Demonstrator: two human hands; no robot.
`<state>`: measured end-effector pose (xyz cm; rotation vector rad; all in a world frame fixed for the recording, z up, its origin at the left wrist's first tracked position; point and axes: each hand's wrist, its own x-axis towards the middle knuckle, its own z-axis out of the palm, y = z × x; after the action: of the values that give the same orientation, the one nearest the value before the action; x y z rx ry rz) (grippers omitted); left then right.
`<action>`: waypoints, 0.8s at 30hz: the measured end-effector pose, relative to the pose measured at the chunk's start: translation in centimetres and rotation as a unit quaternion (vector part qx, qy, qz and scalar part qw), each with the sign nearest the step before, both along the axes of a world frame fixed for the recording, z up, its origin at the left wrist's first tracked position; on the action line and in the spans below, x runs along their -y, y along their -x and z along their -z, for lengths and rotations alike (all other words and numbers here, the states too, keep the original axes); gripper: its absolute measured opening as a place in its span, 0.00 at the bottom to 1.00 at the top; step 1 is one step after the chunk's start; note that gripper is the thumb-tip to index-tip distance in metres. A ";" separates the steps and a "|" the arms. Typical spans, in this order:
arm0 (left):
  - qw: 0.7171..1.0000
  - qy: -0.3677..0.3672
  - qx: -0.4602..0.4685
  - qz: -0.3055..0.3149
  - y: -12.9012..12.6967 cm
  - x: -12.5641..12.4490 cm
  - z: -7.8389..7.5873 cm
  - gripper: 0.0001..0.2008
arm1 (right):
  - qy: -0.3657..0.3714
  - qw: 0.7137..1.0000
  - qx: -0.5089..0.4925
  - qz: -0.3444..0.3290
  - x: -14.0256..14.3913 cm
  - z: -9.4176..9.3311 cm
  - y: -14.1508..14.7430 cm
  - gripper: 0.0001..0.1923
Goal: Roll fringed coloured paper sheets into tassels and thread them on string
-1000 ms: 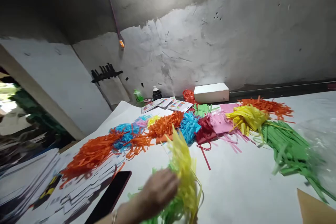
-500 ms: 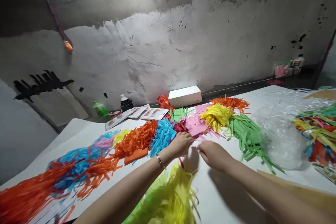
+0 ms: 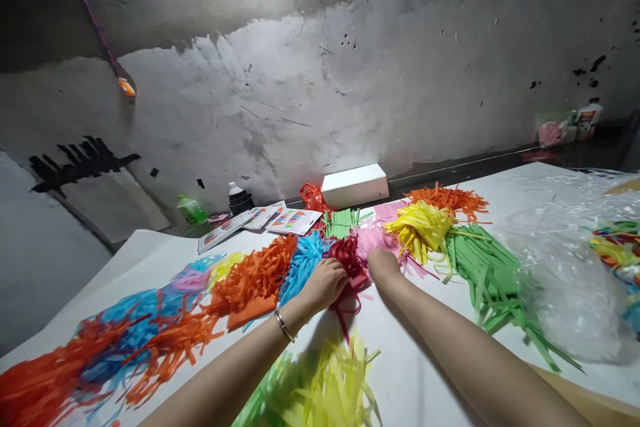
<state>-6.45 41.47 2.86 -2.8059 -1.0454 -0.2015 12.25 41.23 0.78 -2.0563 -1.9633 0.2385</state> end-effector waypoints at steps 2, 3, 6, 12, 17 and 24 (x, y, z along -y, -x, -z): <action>1.000 -0.007 0.030 0.005 -1.2 0.1 -0.4 0.07 | 0.002 1.000 -0.019 0.021 0.4 0.1 -1.2 0.13; 0.999 -0.006 0.043 0.008 -1.9 0.1 -0.5 0.07 | 0.001 0.999 -0.031 0.027 0.5 0.1 -1.7 0.12; 0.998 0.010 0.067 0.009 -3.7 -0.2 -0.4 0.06 | -0.007 0.997 -0.076 0.024 0.5 0.4 -3.0 0.11; 0.994 0.061 0.092 -0.019 -5.5 -1.6 1.3 0.08 | -0.012 0.982 -0.189 0.000 -0.8 1.5 -4.2 0.11; 0.990 0.069 0.107 -0.054 -6.0 -2.7 2.0 0.09 | -0.028 0.963 -0.268 -0.018 -1.4 2.5 -4.9 0.11; 0.991 0.056 0.112 0.035 -6.7 -2.5 1.5 0.06 | -0.083 0.954 -0.287 -0.026 -1.2 2.8 -5.3 0.11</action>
<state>0.29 43.96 1.32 -2.9770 -1.0324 -0.4923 17.59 42.38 -1.98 -1.5947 -1.6121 0.5868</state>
